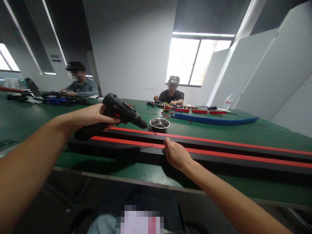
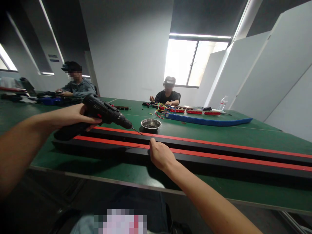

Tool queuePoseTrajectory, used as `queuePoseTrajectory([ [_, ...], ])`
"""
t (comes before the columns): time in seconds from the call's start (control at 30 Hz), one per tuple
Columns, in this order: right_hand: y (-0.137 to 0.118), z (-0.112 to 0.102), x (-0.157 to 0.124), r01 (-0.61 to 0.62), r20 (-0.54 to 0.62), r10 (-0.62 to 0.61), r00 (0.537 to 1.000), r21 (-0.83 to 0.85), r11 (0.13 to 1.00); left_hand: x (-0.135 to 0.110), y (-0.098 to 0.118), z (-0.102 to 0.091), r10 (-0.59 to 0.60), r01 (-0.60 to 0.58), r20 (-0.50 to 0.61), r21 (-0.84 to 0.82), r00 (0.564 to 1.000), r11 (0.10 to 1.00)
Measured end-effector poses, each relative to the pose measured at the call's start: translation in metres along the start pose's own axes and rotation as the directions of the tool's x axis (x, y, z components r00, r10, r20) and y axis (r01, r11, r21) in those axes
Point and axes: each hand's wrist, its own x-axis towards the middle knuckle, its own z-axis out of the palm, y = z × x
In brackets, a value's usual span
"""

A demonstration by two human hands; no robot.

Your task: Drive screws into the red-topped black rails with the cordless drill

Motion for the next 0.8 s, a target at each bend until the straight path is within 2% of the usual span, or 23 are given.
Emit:
queuePoseTrajectory([
  [0.03, 0.011, -0.002, -0.007, -0.009, 0.003, 0.009, 1.000, -0.001, 1.000, -0.001, -0.011, 0.004, -0.022, 0.022, 0.026, 0.014, 0.999, 1.000],
  [0.07, 0.022, -0.005, -0.014, -0.016, 0.002, 0.016, 1.000, 0.002, 1.000, 0.000, -0.022, 0.009, -0.020, 0.020, 0.006, -0.026, 1.000, 0.999],
  [0.17, 0.055, -0.012, -0.033, -0.037, -0.034, 0.037, 0.999, 0.013, 0.999, 0.004, -0.048, 0.026, -0.037, 0.033, -0.012, -0.227, 0.999, 0.973],
  [0.3, 0.088, -0.020, -0.051, -0.054, -0.048, 0.057, 0.997, 0.060, 0.997, 0.016, -0.073, 0.045, -0.111, 0.121, 0.050, -0.515, 0.993, 0.849],
  [0.43, 0.095, -0.031, -0.046, -0.074, -0.107, 0.086, 0.991, 0.114, 0.991, 0.025, -0.095, 0.053, -0.146, 0.226, 0.174, -0.676, 0.974, 0.701],
  [0.53, 0.085, -0.040, -0.012, -0.046, -0.164, 0.077, 0.983, 0.183, 0.982, 0.027, -0.106, 0.055, -0.155, 0.261, 0.211, -0.729, 0.965, 0.633],
  [0.6, 0.078, -0.041, 0.025, -0.005, -0.151, 0.047, 0.987, 0.272, 0.962, 0.027, -0.109, 0.055, -0.152, 0.253, 0.203, -0.742, 0.967, 0.620],
  [0.67, 0.074, -0.035, 0.068, 0.010, -0.102, 0.018, 0.995, 0.272, 0.962, 0.027, -0.109, 0.056, -0.146, 0.250, 0.204, -0.750, 0.968, 0.612],
  [0.77, 0.076, -0.018, 0.129, -0.120, -0.022, 0.130, 0.991, 0.247, 0.962, 0.027, -0.109, 0.056, -0.136, 0.250, 0.211, -0.747, 0.968, 0.616],
  [0.8, 0.078, -0.012, 0.146, -0.188, 0.046, 0.182, 0.982, 0.276, 0.943, 0.027, -0.108, 0.056, -0.134, 0.245, 0.208, -0.745, 0.969, 0.620],
])
